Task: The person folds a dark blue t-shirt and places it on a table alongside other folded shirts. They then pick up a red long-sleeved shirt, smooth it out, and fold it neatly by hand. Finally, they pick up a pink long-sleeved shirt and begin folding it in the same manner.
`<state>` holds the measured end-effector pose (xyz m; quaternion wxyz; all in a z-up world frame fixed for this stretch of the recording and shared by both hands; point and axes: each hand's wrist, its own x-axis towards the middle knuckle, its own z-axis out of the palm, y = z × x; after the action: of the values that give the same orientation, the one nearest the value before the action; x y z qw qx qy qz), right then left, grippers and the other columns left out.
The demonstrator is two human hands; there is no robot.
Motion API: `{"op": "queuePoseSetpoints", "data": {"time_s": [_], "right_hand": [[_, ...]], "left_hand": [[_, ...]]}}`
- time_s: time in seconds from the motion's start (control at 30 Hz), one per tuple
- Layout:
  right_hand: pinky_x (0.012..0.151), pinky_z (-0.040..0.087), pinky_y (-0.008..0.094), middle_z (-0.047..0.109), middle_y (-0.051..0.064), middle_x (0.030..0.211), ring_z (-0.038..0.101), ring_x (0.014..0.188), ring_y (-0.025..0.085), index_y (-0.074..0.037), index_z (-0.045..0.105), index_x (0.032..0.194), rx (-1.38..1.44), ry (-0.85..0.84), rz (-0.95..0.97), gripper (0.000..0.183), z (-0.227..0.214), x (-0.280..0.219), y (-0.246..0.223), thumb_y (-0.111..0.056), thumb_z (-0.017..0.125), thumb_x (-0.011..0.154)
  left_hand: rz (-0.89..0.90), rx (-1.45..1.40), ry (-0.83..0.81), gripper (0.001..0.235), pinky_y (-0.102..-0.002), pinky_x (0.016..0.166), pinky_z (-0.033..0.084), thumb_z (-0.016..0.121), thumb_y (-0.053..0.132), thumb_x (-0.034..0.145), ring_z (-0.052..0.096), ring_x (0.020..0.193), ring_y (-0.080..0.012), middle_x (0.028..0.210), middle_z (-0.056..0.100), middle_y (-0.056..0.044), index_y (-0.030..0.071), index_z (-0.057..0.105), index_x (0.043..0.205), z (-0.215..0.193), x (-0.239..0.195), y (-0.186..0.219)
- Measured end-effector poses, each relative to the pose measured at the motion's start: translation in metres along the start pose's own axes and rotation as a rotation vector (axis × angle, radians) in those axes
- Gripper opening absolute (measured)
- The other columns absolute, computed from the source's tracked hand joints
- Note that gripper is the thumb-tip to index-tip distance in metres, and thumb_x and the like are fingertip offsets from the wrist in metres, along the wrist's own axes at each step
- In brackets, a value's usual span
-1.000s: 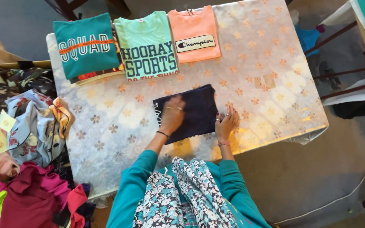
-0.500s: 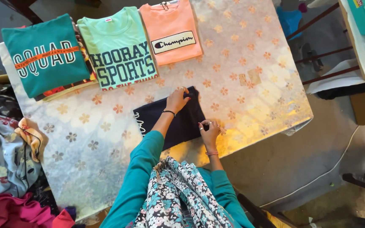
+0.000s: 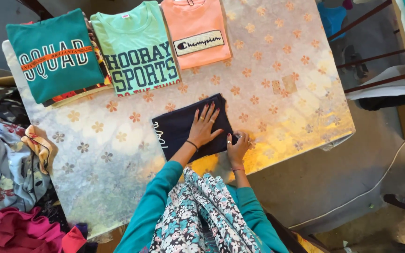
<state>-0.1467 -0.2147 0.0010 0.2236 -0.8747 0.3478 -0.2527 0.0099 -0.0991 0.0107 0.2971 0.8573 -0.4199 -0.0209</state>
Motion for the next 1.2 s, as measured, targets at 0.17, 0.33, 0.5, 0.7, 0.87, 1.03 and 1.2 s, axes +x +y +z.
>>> {"op": "queuePoseSetpoints", "data": {"time_s": [0.17, 0.33, 0.5, 0.7, 0.87, 1.03, 1.2], "right_hand": [[0.092, 0.043, 0.048, 0.063, 0.012, 0.106, 0.059, 0.104, 0.034, -0.006, 0.066, 0.107, -0.061, -0.011, -0.052, 0.033, -0.008, 0.005, 0.0, -0.029, 0.078, 0.087], [0.083, 0.049, 0.046, 0.065, 0.015, 0.099, 0.064, 0.093, 0.036, -0.003, 0.067, 0.1, -0.126, -0.131, 0.036, 0.041, -0.008, 0.003, 0.02, -0.037, 0.083, 0.084], [0.069, 0.052, 0.037, 0.07, 0.013, 0.079, 0.069, 0.071, 0.025, 0.0, 0.072, 0.091, 0.116, -0.402, 0.382, 0.036, 0.005, 0.013, 0.051, -0.035, 0.081, 0.089], [0.061, 0.044, 0.029, 0.068, 0.002, 0.092, 0.057, 0.069, 0.014, -0.004, 0.074, 0.11, 1.036, -0.387, 0.777, 0.021, 0.025, -0.001, 0.077, -0.022, 0.071, 0.1], [0.07, 0.061, 0.031, 0.076, 0.008, 0.1, 0.073, 0.077, 0.02, -0.003, 0.067, 0.118, 1.306, -0.295, 0.771, 0.031, 0.032, -0.01, 0.081, -0.015, 0.057, 0.091], [0.077, 0.062, 0.033, 0.074, 0.007, 0.104, 0.074, 0.086, 0.019, -0.003, 0.063, 0.126, 1.167, -0.405, 0.61, 0.033, 0.041, -0.008, 0.067, -0.007, 0.059, 0.094], [0.102, 0.051, 0.036, 0.056, 0.003, 0.135, 0.058, 0.116, 0.017, -0.015, 0.037, 0.154, 1.348, -0.464, 0.246, 0.061, 0.156, -0.014, 0.179, -0.025, 0.061, 0.098]], "left_hand": [[-0.06, 0.104, -0.052, 0.096, -0.059, 0.122, 0.01, 0.066, 0.066, 0.084, 0.02, 0.154, -0.0353, 0.166, 0.028, -0.015, 0.012, 0.036, 0.158, 0.013, 0.03, -0.009], [-0.022, 0.092, -0.152, 0.099, -0.059, 0.125, 0.012, 0.065, 0.068, 0.088, 0.022, 0.157, -0.0345, 0.167, 0.028, -0.016, 0.005, 0.035, 0.158, -0.003, -0.002, 0.016], [0.152, -0.13, -0.232, 0.112, -0.053, 0.124, 0.014, 0.072, 0.064, 0.076, 0.025, 0.153, -0.0337, 0.163, 0.03, -0.02, -0.002, 0.03, 0.156, -0.023, -0.051, 0.053], [-0.084, 0.061, -0.078, 0.086, -0.051, 0.125, 0.018, 0.069, 0.033, 0.083, 0.028, 0.155, -0.0294, 0.165, 0.036, -0.016, 0.002, 0.037, 0.157, 0.048, -0.063, 0.065], [-0.099, -0.151, -0.083, 0.071, -0.05, 0.124, 0.024, 0.064, 0.015, 0.086, 0.035, 0.151, -0.0307, 0.16, 0.043, -0.017, 0.003, 0.044, 0.153, 0.023, -0.049, 0.059], [-0.029, -0.36, -0.036, 0.062, -0.05, 0.12, 0.032, 0.063, 0.01, 0.09, 0.043, 0.146, -0.0355, 0.155, 0.048, -0.021, 0.003, 0.048, 0.15, -0.039, -0.052, 0.069], [0.078, -0.722, -0.154, 0.049, -0.042, 0.111, 0.047, 0.063, 0.01, 0.095, 0.058, 0.133, -0.0373, 0.139, 0.062, -0.024, 0.005, 0.056, 0.143, -0.105, -0.075, 0.084]]}}
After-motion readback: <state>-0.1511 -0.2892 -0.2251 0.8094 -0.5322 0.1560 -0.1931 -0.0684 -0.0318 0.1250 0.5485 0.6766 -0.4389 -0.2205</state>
